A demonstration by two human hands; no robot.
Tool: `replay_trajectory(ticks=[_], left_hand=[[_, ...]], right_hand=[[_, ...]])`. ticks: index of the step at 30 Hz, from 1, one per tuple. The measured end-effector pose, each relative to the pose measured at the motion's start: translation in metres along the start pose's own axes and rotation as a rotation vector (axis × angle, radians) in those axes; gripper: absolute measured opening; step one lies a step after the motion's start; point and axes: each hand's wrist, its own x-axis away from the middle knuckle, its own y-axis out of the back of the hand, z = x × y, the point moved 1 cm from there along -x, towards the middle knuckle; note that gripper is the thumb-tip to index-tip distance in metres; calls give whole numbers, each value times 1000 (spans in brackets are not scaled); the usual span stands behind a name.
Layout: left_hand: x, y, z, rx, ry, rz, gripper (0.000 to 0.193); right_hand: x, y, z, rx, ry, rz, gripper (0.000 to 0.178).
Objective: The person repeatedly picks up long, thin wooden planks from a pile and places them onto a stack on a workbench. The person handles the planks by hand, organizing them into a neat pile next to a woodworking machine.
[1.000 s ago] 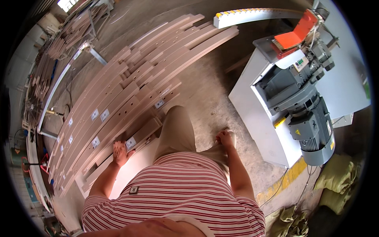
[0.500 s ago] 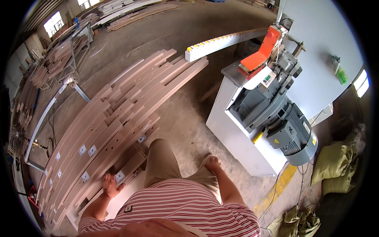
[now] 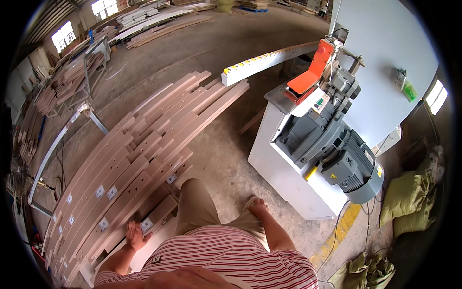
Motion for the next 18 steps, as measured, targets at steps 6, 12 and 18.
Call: replay_trajectory(ticks=[6, 12, 18], left_hand=[[1, 0, -1, 25, 19, -11, 63], [4, -5, 3, 23, 35, 9, 64], [-1, -8, 4, 104, 28, 9, 62]], right_hand=[[-6, -5, -5, -2, 28, -11, 74], [-21, -17, -15, 16, 54, -29, 71], [2, -2, -1, -40, 20, -22, 66]])
